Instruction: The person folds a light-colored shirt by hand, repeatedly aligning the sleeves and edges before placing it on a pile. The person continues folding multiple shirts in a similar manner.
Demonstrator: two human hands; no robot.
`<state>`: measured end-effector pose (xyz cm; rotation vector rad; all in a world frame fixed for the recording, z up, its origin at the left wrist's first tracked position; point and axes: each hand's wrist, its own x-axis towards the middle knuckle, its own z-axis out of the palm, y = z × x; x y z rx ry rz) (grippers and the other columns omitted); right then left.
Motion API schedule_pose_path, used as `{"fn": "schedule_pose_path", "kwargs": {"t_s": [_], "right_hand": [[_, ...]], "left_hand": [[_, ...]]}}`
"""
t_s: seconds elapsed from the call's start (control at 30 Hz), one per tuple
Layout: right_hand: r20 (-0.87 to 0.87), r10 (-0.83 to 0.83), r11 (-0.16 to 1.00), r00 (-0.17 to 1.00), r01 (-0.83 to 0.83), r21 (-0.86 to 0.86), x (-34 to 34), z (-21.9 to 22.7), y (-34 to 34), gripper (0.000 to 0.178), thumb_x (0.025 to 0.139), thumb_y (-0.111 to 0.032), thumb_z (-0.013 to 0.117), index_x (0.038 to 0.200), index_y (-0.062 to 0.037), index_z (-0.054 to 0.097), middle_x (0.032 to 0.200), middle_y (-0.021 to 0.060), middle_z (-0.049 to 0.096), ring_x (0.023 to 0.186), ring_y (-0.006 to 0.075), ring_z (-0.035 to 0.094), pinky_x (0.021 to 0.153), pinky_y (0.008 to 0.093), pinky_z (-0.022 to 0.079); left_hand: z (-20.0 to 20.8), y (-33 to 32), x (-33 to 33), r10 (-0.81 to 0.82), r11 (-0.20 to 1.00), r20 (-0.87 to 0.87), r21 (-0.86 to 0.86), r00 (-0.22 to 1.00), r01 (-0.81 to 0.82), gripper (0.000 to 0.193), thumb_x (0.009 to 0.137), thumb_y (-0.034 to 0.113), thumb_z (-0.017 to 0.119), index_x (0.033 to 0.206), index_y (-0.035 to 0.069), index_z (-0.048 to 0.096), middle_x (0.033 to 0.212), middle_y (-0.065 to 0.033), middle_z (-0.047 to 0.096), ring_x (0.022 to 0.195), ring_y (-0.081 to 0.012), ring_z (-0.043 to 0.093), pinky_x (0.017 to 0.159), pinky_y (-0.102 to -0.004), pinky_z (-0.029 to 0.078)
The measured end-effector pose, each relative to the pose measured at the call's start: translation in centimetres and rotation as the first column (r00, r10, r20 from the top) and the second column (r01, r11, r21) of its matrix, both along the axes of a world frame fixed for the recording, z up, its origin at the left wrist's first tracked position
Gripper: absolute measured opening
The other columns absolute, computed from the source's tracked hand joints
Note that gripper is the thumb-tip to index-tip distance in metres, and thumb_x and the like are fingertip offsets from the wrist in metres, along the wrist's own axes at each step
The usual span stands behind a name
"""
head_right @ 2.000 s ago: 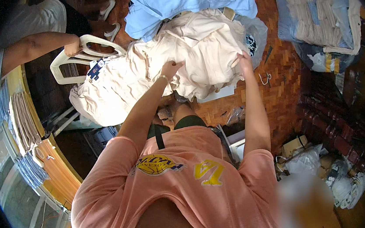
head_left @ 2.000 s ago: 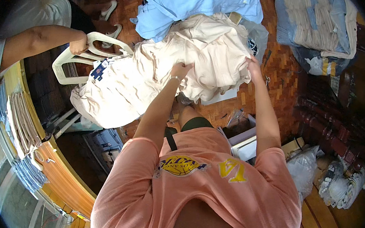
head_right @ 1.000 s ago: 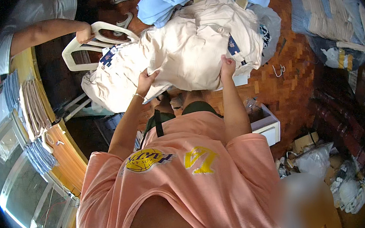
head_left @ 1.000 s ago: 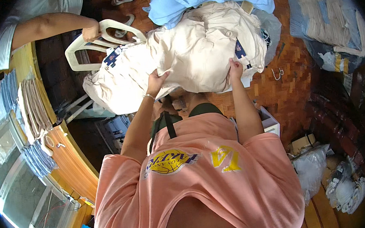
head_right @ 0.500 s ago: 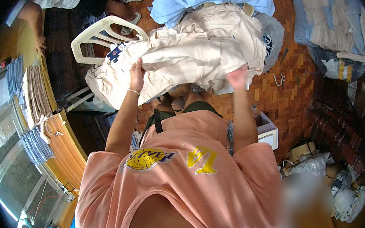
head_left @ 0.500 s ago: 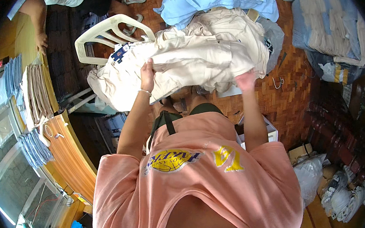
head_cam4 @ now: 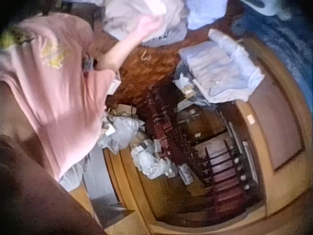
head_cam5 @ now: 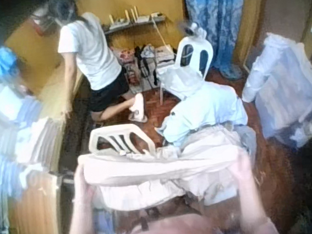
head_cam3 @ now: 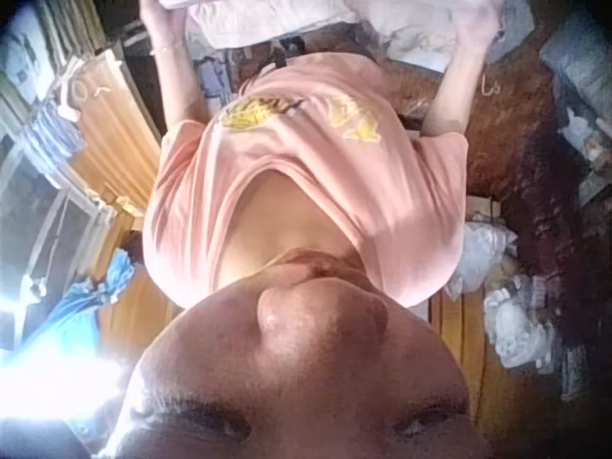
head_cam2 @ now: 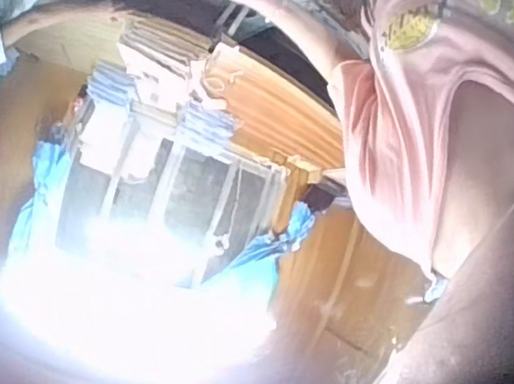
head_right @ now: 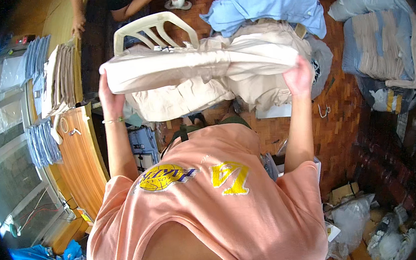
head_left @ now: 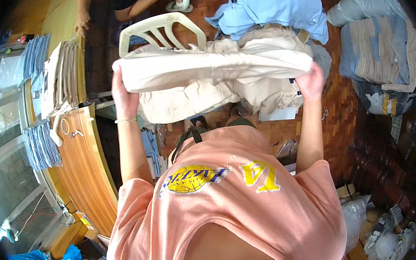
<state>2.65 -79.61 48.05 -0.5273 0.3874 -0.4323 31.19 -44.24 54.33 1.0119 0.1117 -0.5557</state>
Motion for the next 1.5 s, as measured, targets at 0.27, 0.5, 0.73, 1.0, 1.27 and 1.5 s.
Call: {"fn": "schedule_pose_path", "kwargs": {"t_s": [0.27, 0.5, 0.73, 1.0, 1.27, 1.5], "right_hand": [[0.033, -0.015, 0.973, 0.999, 0.007, 0.232, 8.5, 1.0, 9.6, 0.051, 0.088, -0.039, 0.035, 0.123, -0.0031, 0.04, 0.128, 0.0105, 0.041, 0.116, 0.0246, 0.04, 0.099, 0.0393, 0.029], [0.047, 0.067, 0.997, 0.997, -0.068, 0.034, 9.6, 4.3, 6.7, 0.032, 0.088, -0.022, 0.045, 0.109, 0.0022, 0.05, 0.114, 0.014, 0.053, 0.107, 0.0238, 0.049, 0.094, 0.0386, 0.035], [-0.539, 0.0, 0.955, 0.842, -0.161, -0.251, 17.5, 3.6, 8.2, 0.034, 0.089, -0.025, 0.046, 0.11, 0.0015, 0.047, 0.116, 0.0132, 0.05, 0.107, 0.0221, 0.047, 0.092, 0.0349, 0.036], [-0.396, -0.095, 0.892, 0.913, -0.099, -0.442, 19.5, 8.6, 9.3, 0.04, 0.087, -0.025, 0.049, 0.114, 0.0048, 0.045, 0.115, 0.0117, 0.05, 0.11, 0.0206, 0.045, 0.093, 0.0332, 0.034], [-0.747, -0.217, 0.857, 0.628, -0.245, -0.454, 14.0, -8.9, 13.5, 0.045, 0.076, -0.018, 0.062, 0.114, -0.0041, 0.044, 0.1, 0.007, 0.054, 0.083, 0.0149, 0.053, 0.072, 0.0282, 0.041], [-0.914, -0.247, 0.633, 0.322, -0.66, -0.403, 8.6, -24.5, 15.8, 0.051, 0.068, -0.006, 0.064, 0.115, -0.011, 0.043, 0.09, 0.0096, 0.051, 0.078, 0.0186, 0.05, 0.063, 0.0313, 0.043]], "left_hand": [[4.2, 6.8, 5.7, -0.013, 0.997, 0.213, 0.077, 0.977, -0.003, 0.03, 0.089, 0.021, 0.046, 0.108, 0.0, 0.049, 0.104, -0.0101, 0.057, 0.094, -0.0181, 0.056, 0.082, -0.03, 0.044], [4.2, 16.2, 10.3, 0.091, 0.993, 0.18, 0.058, 0.98, -0.102, 0.026, 0.088, 0.02, 0.047, 0.104, 0.0, 0.051, 0.1, -0.0114, 0.058, 0.091, -0.0199, 0.057, 0.082, -0.0315, 0.045], [-1.4, 20.0, 18.4, 0.077, 0.944, 0.005, 0.323, 0.997, -0.074, 0.029, 0.088, 0.023, 0.045, 0.1, -0.002, 0.054, 0.097, -0.0121, 0.06, 0.089, -0.0222, 0.057, 0.079, -0.0347, 0.045], [3.2, 22.2, 18.7, 0.137, 0.926, 0.215, 0.319, 0.967, -0.202, 0.031, 0.087, 0.025, 0.045, 0.101, -0.002, 0.051, 0.099, -0.0129, 0.058, 0.086, -0.0219, 0.058, 0.076, -0.0336, 0.046], [-17.8, 25.0, 7.0, -0.101, 0.643, 0.303, 0.747, 0.948, -0.17, 0.032, 0.089, 0.028, 0.042, 0.09, -0.001, 0.055, 0.083, -0.0054, 0.057, 0.079, -0.0132, 0.05, 0.073, -0.0274, 0.04], [-31.1, 27.0, 3.3, -0.157, 0.103, 0.083, 0.992, 0.984, -0.067, 0.037, 0.083, 0.033, 0.049, 0.091, -0.003, 0.053, 0.083, -0.0269, 0.058, 0.082, -0.0427, 0.055, 0.071, -0.0426, 0.043]]}}
